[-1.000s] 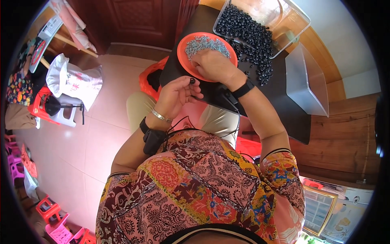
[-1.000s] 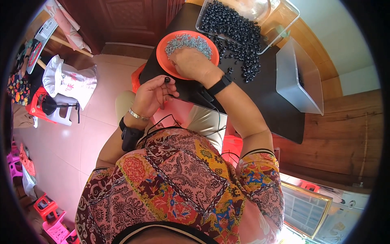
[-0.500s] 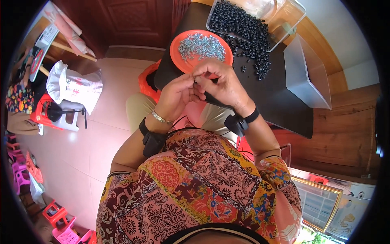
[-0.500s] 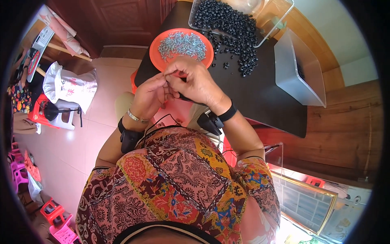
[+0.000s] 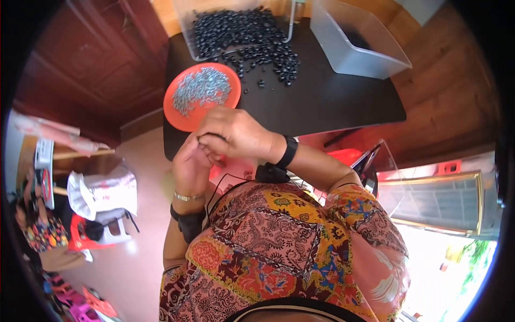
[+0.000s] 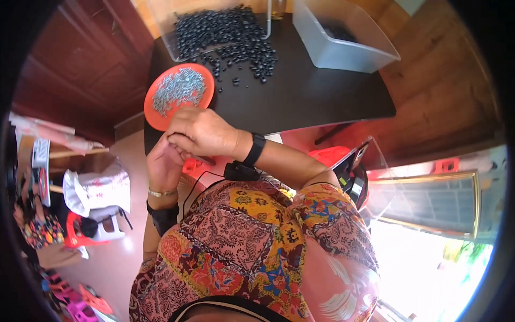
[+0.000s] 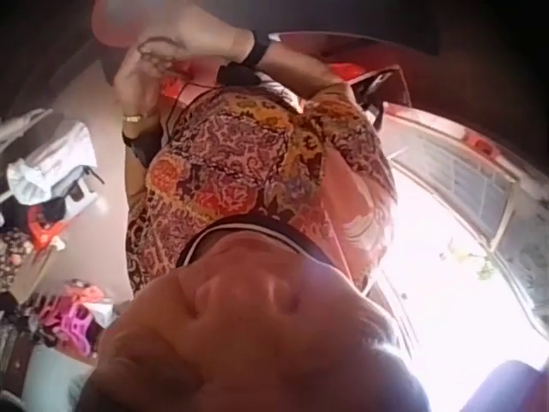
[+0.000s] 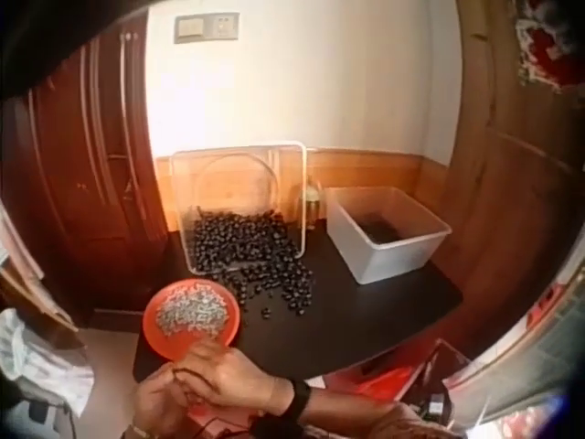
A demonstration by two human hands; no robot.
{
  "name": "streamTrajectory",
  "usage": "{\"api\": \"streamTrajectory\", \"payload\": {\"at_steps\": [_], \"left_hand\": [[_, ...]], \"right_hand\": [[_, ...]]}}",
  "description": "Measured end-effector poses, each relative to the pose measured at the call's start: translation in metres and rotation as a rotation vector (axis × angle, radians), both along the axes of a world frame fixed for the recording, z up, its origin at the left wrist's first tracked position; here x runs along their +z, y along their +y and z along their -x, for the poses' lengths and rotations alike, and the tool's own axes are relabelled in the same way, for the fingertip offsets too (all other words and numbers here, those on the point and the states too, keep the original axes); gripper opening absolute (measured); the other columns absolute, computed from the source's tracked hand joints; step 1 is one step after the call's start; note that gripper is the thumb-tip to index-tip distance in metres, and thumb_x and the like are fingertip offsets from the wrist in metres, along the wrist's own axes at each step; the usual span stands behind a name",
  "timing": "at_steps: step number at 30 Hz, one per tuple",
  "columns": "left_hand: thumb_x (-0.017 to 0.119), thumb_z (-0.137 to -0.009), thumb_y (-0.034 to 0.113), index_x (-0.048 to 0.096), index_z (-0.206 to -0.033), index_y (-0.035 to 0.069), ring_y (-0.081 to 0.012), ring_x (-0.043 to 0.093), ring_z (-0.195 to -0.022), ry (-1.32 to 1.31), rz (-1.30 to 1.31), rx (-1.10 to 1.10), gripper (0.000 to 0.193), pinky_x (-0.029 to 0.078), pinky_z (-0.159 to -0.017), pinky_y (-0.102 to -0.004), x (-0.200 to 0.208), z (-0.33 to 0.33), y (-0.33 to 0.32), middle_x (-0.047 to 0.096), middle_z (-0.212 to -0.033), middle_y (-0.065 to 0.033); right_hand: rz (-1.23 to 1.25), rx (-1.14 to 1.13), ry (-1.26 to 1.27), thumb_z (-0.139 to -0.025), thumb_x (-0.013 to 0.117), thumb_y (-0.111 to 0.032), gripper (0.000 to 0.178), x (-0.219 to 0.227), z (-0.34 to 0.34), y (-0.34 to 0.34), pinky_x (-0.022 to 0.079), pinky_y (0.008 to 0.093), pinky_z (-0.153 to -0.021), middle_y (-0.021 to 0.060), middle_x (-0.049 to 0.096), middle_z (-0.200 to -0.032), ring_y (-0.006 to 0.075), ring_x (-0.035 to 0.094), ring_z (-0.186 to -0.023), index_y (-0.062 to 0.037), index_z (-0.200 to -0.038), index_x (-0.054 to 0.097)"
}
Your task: Manually inserting small silver components into black plastic housings.
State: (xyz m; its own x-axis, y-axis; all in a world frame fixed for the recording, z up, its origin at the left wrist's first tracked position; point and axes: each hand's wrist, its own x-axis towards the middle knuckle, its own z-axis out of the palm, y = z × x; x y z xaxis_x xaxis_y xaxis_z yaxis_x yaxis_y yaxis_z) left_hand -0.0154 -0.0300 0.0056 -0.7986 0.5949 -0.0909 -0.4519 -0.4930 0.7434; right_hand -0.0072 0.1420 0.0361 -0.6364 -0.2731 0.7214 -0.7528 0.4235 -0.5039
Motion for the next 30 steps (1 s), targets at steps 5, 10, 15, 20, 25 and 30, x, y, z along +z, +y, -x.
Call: {"api": "streamTrajectory", "payload": {"at_steps": [5, 10, 15, 20, 25, 30], "left_hand": [[0.036, -0.096, 0.025, 0.049, -0.114, -0.001, -0.0214, 0.059, -0.078, 0.015, 0.008, -0.032, 0.035, 0.046, -0.072, -0.0308, 0.008, 0.001, 0.008, 0.063, -0.091, -0.0143], [0.035, -0.096, 0.026, 0.049, -0.114, -0.002, -0.0216, 0.058, -0.077, 0.010, -0.012, -0.008, 0.036, 0.045, -0.074, -0.0311, 0.004, 0.000, 0.012, 0.063, -0.092, -0.0143], [0.042, -0.095, 0.022, 0.053, -0.106, 0.001, -0.0233, 0.060, -0.081, -0.058, -0.018, -0.002, 0.026, 0.047, -0.074, -0.0323, -0.004, 0.004, 0.005, 0.060, -0.091, -0.0117], [0.047, -0.094, 0.022, 0.055, -0.095, 0.003, -0.0249, 0.061, -0.083, -0.061, -0.032, -0.025, 0.020, 0.051, -0.073, -0.0344, -0.014, 0.008, -0.010, 0.058, -0.087, -0.0105], [0.047, -0.093, 0.021, 0.055, -0.092, 0.003, -0.0257, 0.061, -0.083, -0.094, -0.026, -0.020, 0.020, 0.052, -0.071, -0.0348, -0.015, 0.012, -0.003, 0.058, -0.087, -0.0105], [0.047, -0.094, 0.021, 0.055, -0.091, 0.003, -0.0259, 0.062, -0.083, -0.098, -0.040, -0.039, 0.020, 0.052, -0.071, -0.0345, -0.016, 0.012, -0.006, 0.058, -0.087, -0.0109]], "right_hand": [[-0.098, -0.129, 0.077, -0.075, 0.066, -0.013, 0.011, 0.001, -0.009, 0.004, 0.052, 0.0366, -0.069, 0.0064, 0.061, -0.082, 0.0268, 0.061, -0.078, -0.0076, -0.084, 0.062], [-0.086, -0.124, 0.069, -0.076, 0.063, -0.016, 0.011, -0.002, -0.009, 0.006, 0.051, 0.0367, -0.072, 0.0071, 0.060, -0.081, 0.0260, 0.059, -0.078, -0.0057, -0.081, 0.061], [-0.099, -0.079, -0.005, -0.075, 0.068, -0.013, 0.009, 0.008, -0.013, 0.024, 0.052, 0.0354, -0.070, 0.0048, 0.062, -0.083, 0.0247, 0.062, -0.078, -0.0086, -0.082, 0.064], [-0.192, -0.364, -0.018, -0.078, 0.068, -0.011, 0.014, 0.021, 0.014, 0.109, 0.052, 0.0355, -0.073, 0.0112, 0.066, -0.086, 0.0281, 0.064, -0.082, -0.0042, -0.091, 0.067], [-0.560, -0.794, -0.358, -0.078, 0.062, -0.015, 0.015, -0.005, 0.040, 0.221, 0.051, 0.0394, -0.075, 0.0132, 0.066, -0.088, 0.0317, 0.064, -0.083, -0.0061, -0.090, 0.066], [-0.601, -0.701, -0.391, -0.078, 0.056, -0.016, 0.014, -0.025, 0.049, 0.225, 0.050, 0.0441, -0.075, 0.0156, 0.066, -0.082, 0.0349, 0.063, -0.085, -0.0084, -0.084, 0.066]]}}
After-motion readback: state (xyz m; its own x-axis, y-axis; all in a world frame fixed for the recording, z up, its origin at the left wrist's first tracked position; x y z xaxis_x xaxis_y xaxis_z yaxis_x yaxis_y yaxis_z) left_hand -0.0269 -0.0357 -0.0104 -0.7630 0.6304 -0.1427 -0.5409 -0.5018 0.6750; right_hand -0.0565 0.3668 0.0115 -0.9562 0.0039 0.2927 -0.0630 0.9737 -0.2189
